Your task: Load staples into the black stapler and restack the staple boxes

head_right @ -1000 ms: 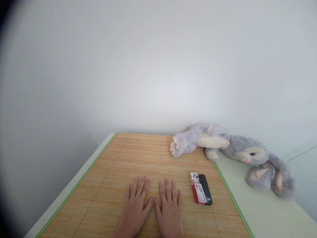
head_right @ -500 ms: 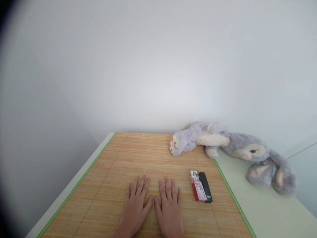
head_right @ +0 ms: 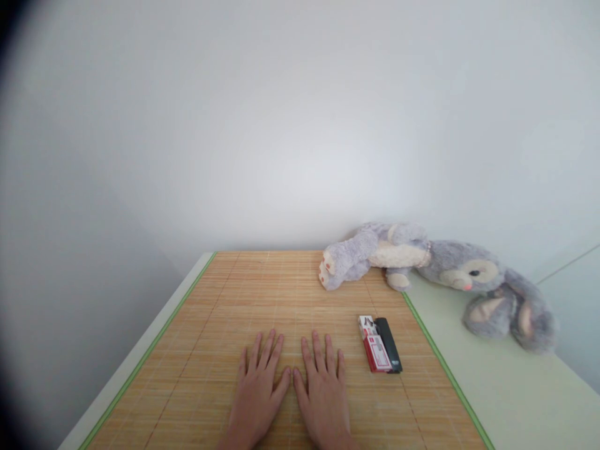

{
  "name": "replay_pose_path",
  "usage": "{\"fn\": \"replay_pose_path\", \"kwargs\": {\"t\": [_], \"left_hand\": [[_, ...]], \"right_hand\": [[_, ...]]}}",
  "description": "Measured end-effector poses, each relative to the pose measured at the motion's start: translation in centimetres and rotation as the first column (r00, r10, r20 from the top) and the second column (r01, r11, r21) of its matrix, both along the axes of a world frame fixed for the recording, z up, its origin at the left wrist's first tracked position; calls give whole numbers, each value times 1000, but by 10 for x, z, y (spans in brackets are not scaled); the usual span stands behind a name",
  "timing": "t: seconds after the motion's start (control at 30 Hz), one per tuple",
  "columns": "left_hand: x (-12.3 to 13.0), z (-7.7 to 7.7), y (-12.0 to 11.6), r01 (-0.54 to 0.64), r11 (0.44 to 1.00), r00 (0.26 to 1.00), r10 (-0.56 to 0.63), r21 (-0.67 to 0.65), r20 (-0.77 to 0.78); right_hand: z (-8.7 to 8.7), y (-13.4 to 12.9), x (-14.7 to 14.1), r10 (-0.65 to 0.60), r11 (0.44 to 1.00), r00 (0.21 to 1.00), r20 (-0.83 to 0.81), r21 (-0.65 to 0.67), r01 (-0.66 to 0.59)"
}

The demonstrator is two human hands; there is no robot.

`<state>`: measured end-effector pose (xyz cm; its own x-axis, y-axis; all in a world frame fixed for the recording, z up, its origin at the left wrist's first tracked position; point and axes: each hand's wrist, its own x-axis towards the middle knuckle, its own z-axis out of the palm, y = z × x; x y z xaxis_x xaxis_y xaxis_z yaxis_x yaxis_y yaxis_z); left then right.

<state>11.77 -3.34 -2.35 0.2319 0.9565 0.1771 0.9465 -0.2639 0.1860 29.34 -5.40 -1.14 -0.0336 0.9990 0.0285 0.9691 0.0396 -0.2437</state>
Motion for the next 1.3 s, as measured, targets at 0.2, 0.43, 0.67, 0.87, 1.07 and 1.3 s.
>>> {"fn": "replay_pose_path", "kwargs": {"t": [0.2, 0.43, 0.67, 0.87, 1.07, 1.3], "left_hand": [[-1, -1, 0, 0, 1000, 1000, 0, 12, -7], [0, -2, -1, 6, 1000, 1000, -6, 16, -14], [0, 2, -2, 7, 1000, 1000, -7, 13, -3], [1, 2, -1, 5, 1000, 1000, -5, 13, -1], [2, 2, -1, 1, 1000, 1000, -1, 3, -9], [1, 0, -1, 6, 1000, 1000, -6, 20, -13]], "right_hand": [[0, 0, 0, 6, 1000, 1000, -5, 4, -6], [2, 0, -1, -4, 1000, 1000, -16, 3, 4], [1, 0, -1, -4, 1000, 1000, -5, 15, 4], [0, 0, 0, -7, 1000, 1000, -11, 10, 7], [-2, -1, 1, -11, 1000, 1000, -23, 13, 12], [-3, -2, 2, -15, 999, 1000, -21, 37, 16]]}}
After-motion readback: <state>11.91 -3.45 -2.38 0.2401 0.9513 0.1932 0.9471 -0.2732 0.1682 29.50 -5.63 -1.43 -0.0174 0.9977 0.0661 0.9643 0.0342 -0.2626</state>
